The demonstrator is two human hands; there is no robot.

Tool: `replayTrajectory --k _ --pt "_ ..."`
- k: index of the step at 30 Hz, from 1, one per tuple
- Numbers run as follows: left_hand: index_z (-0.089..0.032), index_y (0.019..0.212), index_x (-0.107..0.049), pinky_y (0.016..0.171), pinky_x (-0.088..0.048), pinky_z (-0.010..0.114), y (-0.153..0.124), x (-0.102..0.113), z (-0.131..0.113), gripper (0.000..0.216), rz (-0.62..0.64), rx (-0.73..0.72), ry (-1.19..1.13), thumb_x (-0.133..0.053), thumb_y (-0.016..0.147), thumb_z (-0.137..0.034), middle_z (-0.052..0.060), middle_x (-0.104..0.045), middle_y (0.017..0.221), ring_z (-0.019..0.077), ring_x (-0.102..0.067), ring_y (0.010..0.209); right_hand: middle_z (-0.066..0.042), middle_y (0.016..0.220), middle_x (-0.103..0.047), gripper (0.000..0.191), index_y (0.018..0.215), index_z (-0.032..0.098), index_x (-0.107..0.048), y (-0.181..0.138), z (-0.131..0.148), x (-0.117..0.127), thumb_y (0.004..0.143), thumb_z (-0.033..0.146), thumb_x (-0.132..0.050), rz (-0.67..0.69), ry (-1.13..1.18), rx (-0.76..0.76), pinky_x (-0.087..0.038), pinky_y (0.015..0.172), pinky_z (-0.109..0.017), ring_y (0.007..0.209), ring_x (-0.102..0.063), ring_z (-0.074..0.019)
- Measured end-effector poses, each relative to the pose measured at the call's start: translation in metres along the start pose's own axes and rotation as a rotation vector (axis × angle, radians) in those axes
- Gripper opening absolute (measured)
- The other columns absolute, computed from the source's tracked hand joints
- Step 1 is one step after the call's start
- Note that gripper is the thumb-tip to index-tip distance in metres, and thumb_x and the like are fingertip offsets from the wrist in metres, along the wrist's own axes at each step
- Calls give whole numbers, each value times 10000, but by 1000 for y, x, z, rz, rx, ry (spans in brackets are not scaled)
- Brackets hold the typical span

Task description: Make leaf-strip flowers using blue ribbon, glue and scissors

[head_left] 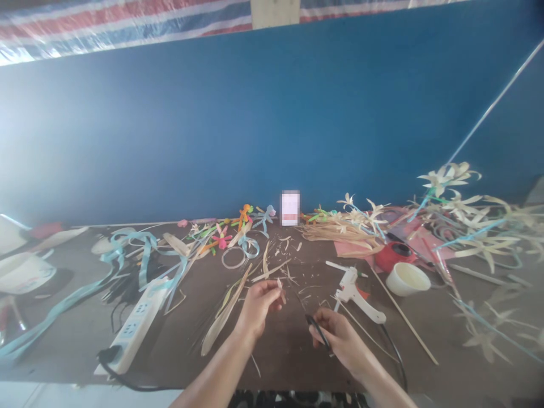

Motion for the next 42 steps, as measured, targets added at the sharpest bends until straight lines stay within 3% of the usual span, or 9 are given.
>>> replayTrajectory --k 10,16,23,31,37,42 --pt "-136 742 -596 505 -423 226 -1 -2 -5 249 19 -65 100 -568 676 -374 30 -618 625 151 -585 580 47 444 -533 235 619 161 -464 2 -9 -2 658 343 -607 7 6 44 -296 437 -177 422 -457 -79" --pt "-131 731 -585 499 -396 214 -1 -2 -9 224 24 -90 117 -577 669 -346 15 -598 582 118 -549 527 50 440 -528 233 624 162 -471 3 -11 0 648 344 -613 -11 -5 38 -273 417 -175 408 -442 -75" --pt "-188 806 -511 481 -384 201 1 8 6 213 -38 -14 -76 -593 643 -298 -30 -557 647 102 -555 527 51 434 -510 239 622 167 -459 5 -15 3 668 361 -591 -77 0 43 -252 398 -177 403 -426 -72" --pt "-162 795 -537 377 -235 147 2 12 23 217 -67 76 -254 -616 621 -263 -30 -520 662 20 -403 426 61 435 -480 254 600 177 -423 7 -20 0 663 342 -605 -115 67 90 -270 402 -179 398 -414 -71" --pt "-158 805 -550 387 -243 146 1 13 25 254 -94 41 -149 -656 595 -253 -59 -449 520 36 -390 432 51 468 -475 247 615 169 -431 10 -26 -3 678 349 -589 -119 42 124 -314 440 -184 431 -448 -80" --pt "-166 752 -556 384 -263 156 0 15 30 217 -113 52 -138 -647 589 -276 -52 -471 495 56 -420 430 50 450 -456 358 593 182 -418 14 -31 -6 608 491 -598 -132 57 113 -340 431 -194 407 -449 -89"
Point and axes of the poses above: each hand's wrist, its own y-axis towards the middle knuckle, its own x-axis out of the back of the hand, z = x × y, the point moved 9 cm from there along y, towards the middle knuckle
